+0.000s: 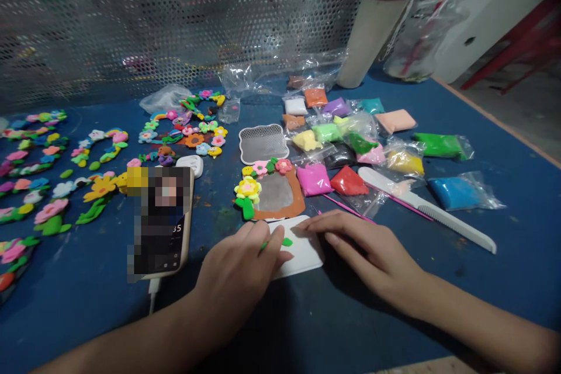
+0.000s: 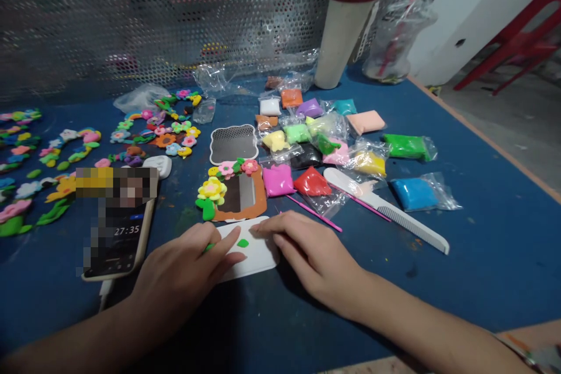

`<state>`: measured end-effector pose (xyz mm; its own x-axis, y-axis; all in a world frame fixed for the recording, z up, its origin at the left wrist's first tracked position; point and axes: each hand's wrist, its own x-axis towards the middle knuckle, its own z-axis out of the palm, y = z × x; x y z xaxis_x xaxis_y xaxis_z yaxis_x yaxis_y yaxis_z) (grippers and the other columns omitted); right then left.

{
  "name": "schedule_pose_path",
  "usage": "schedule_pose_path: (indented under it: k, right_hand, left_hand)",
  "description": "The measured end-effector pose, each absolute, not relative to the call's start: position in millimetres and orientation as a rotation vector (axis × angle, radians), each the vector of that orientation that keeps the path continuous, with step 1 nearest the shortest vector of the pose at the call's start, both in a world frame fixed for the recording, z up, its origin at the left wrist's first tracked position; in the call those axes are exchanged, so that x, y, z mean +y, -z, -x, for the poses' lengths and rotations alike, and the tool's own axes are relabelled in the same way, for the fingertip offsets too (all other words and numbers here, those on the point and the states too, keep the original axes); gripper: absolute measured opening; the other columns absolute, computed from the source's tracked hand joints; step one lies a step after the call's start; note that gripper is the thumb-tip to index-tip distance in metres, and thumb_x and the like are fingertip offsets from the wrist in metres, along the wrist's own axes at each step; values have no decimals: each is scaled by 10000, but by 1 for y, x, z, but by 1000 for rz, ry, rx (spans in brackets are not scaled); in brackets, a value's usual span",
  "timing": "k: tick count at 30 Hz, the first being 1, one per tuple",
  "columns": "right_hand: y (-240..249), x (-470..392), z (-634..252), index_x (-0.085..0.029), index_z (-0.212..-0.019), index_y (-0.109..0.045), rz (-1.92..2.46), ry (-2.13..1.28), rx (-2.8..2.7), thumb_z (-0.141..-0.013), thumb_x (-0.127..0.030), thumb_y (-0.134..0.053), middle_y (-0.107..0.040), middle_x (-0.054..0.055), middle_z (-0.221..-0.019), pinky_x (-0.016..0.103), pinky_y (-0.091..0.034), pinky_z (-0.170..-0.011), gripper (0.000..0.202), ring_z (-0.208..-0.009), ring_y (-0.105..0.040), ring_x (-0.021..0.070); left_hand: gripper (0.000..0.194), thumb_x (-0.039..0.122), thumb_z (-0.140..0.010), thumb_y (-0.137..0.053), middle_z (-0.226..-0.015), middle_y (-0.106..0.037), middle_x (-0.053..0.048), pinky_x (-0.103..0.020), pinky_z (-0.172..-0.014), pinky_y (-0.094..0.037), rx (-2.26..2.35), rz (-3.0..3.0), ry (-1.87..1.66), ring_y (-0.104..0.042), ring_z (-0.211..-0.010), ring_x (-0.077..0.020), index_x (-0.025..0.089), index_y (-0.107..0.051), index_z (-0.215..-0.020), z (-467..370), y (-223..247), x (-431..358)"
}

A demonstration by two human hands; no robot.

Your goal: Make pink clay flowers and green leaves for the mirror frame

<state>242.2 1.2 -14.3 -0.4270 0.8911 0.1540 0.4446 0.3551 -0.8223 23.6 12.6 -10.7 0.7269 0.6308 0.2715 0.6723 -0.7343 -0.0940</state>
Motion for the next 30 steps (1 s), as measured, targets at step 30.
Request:
schedule_pose_path:
  k: [30]
  right_hand:
    - [27,1,-243,-134,-1274,-436,844,-428,-2667,-818,-43,-396,-531,99,-1285,388,-226,-1083,467,-1249,-398,158]
  left_hand:
    - [251,260,-924,-417,-610,-543,-5,-265,-504,-323,-1053,2694,471,-484,-522,-143,180,-646,-990,-17,14,7]
